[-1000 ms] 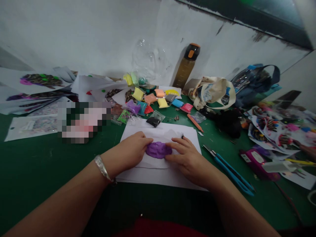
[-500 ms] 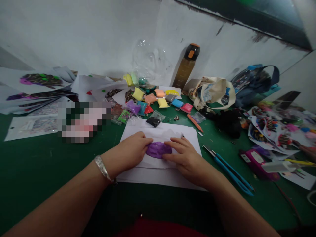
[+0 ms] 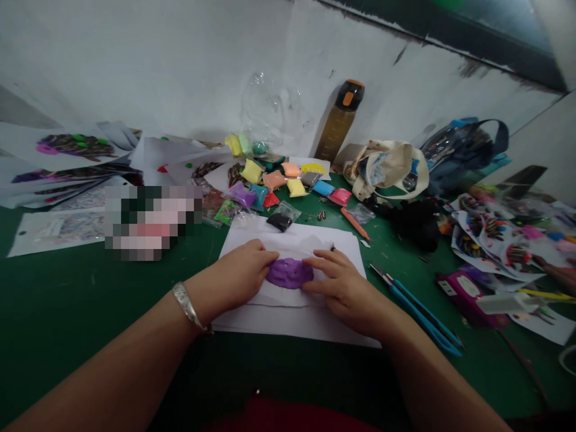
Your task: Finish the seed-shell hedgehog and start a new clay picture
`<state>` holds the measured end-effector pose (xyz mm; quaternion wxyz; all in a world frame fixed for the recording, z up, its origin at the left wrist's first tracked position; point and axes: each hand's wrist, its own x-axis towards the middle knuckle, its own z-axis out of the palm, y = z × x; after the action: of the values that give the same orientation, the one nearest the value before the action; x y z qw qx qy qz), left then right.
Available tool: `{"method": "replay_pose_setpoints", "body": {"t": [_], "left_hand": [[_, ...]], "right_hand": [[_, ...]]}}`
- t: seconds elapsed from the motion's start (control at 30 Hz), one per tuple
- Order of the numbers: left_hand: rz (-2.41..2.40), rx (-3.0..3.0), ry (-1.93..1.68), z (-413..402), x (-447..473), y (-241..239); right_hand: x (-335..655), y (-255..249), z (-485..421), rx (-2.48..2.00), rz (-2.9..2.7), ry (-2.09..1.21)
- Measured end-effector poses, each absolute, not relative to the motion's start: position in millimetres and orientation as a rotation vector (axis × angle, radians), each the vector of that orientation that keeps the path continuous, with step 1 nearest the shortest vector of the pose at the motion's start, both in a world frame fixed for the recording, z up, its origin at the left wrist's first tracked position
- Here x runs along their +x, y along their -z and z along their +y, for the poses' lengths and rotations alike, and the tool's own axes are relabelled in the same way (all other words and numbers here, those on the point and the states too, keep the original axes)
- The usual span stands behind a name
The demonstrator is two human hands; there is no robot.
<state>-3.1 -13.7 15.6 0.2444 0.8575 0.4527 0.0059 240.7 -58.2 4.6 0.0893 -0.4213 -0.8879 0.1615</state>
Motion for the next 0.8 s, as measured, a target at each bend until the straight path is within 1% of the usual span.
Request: {"method": "replay_pose_setpoints", "body": {"t": [0.5,0.7,0.8], "left_hand": [[1.232,2.341,-0.024,-14.5,-3.8,-14.7],[1.241,2.331,-0.026,-15.1,-3.9,-14.8],[1.243,2.333,-0.029,-15.3,-4.6,-13.8]], "right_hand": [[242.4,-1.2,-56.5,-1.301,-2.594,-0.344],[234.9,-6.5,-58.8,-1.452,-2.644,-0.348],[229.8,-7.5,-60.4,-1.515,-2.666,-0.290]]}}
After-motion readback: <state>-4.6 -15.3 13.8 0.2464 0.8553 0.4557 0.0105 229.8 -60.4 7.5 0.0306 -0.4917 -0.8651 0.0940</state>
